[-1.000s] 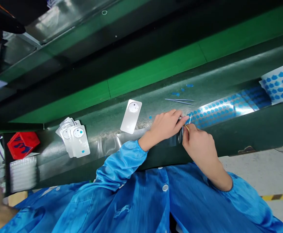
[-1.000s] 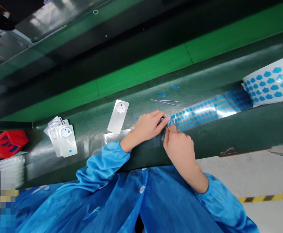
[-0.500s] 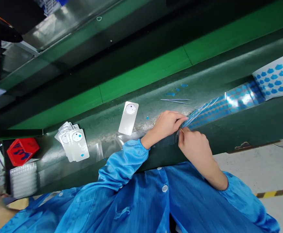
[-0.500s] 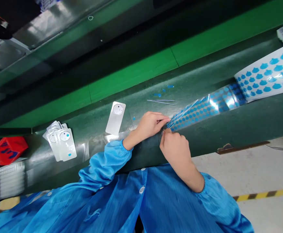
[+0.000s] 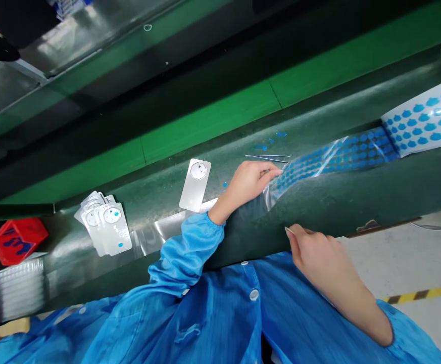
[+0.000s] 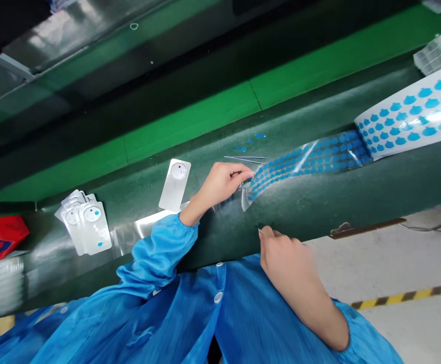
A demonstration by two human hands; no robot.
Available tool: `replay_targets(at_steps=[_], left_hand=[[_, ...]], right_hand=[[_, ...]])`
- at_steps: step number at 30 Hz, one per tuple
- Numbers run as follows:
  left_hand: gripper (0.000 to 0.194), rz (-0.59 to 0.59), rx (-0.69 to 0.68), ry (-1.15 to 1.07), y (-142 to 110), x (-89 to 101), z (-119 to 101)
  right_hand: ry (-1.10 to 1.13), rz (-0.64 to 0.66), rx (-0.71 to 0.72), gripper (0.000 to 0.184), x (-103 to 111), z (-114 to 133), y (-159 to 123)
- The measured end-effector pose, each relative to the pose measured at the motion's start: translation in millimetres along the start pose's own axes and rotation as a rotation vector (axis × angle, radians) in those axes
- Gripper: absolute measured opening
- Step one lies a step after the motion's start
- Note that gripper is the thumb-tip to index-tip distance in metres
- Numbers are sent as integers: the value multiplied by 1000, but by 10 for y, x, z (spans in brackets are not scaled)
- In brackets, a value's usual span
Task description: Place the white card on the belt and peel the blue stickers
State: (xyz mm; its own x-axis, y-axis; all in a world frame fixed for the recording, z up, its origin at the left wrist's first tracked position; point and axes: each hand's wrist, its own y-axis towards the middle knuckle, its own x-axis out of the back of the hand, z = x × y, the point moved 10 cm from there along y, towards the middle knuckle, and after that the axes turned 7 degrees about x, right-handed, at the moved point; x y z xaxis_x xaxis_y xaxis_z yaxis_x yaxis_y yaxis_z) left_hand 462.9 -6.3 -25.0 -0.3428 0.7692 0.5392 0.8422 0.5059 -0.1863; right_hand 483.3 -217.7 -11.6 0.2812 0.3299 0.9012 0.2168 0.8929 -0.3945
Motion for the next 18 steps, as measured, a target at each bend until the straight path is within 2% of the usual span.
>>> replay_targets(at_steps=[3,5,9,11,15,18], left_hand=[[54,85,34,-96,18,116,42],[67,145,52,-164,-10,109,52],[75,194,99,-248,-104,54,118],[74,246,147,-250,-159,-1,197],[65,431,239,-299,-263,-172,310],[58,562,233,-371,-316,-256,254]], right_hand=[[185,-329,81,35,379,-196,124],[311,-450,124,42,556,-371,383],[466,-333,261,44,517,-535,1097],[477,-301,296,43,445,-591,1300],[466,-286,306,48,293,-682,1362],[459,-305,279,53,290,-794,1290]])
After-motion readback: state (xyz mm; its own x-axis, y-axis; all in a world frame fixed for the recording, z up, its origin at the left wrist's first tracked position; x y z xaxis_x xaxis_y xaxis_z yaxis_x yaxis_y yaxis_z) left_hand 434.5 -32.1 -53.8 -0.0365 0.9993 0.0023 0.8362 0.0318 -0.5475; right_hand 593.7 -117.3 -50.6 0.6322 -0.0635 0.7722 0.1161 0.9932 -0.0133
